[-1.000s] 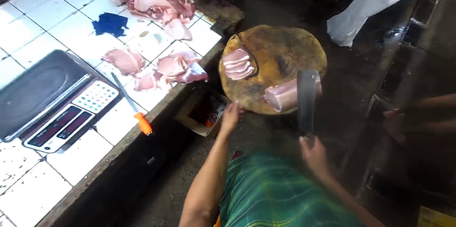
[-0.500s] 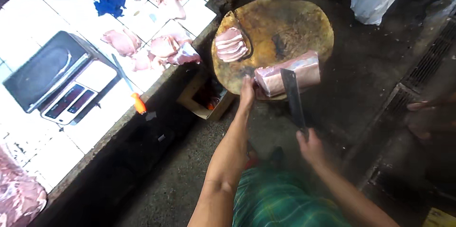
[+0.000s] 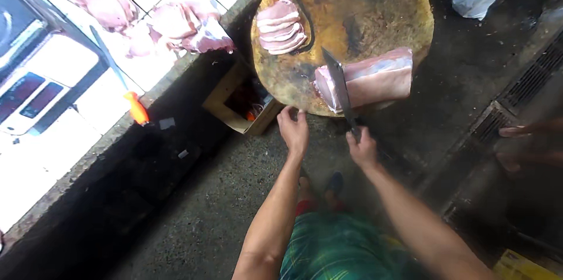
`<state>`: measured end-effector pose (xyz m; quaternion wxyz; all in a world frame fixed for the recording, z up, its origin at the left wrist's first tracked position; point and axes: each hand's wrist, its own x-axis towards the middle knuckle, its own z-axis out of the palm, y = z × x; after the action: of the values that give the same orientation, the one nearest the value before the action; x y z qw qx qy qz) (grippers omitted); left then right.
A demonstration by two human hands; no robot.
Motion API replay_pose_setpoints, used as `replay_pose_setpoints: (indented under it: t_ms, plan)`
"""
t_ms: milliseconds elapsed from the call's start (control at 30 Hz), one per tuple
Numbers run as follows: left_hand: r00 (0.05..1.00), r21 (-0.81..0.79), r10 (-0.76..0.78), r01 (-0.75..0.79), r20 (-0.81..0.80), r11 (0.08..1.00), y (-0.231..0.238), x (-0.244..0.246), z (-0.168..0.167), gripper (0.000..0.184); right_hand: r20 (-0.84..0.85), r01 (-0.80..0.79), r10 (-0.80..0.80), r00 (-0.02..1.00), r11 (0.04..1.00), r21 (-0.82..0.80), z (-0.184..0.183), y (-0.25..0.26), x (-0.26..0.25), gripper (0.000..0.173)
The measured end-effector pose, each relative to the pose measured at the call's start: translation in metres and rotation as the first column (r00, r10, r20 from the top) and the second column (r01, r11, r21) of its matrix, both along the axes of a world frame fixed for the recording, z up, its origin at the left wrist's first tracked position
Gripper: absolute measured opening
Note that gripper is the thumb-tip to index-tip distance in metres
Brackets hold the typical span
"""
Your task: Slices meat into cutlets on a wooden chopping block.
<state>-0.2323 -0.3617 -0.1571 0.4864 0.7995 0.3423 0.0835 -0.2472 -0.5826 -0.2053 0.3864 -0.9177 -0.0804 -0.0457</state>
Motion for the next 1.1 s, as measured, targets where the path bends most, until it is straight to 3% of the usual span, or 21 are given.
replay_pose_setpoints:
  t_ms: [100, 233, 533, 733, 867, 1100]
  plan:
    - [0.933, 0.054, -0.265, 0.260, 0.243, 0.964, -0.013, -0.001, 0.015, 0.034, 0.030, -0.001, 0.001, 1.000, 1.000, 0.015, -0.010, -0.001, -0.001, 0.054]
    - [0.838, 0.110, -0.439, 0.428, 0.323, 0.897, -0.025, 0.026, 0.016, 0.022, 0.008, 0.022, -0.022, 1.000, 1.000, -0.001, -0.011, 0.002, -0.004, 0.054]
    - [0.781, 0.318, -0.544, 0.455, 0.305, 0.832, -0.022, 0.039, 0.004, 0.014, -0.022, 0.067, -0.067, 0.998, 0.998, -0.001, -0.029, 0.011, -0.010, 0.050]
    - [0.760, 0.349, -0.559, 0.451, 0.331, 0.821, -0.021, 0.038, -0.002, 0.014, -0.029, 0.078, -0.078, 0.997, 0.997, -0.027, -0.041, 0.012, -0.011, 0.049]
    - [0.758, 0.345, -0.569, 0.466, 0.321, 0.815, -0.020, 0.039, -0.003, 0.015, -0.127, 0.062, -0.069, 0.989, 0.996, -0.063, -0.032, 0.009, -0.010, 0.053]
    - [0.762, 0.315, -0.564, 0.476, 0.318, 0.821, -0.019, 0.038, -0.006, 0.014, -0.037, 0.011, -0.016, 0.999, 0.992, -0.124, -0.017, -0.010, -0.011, 0.051]
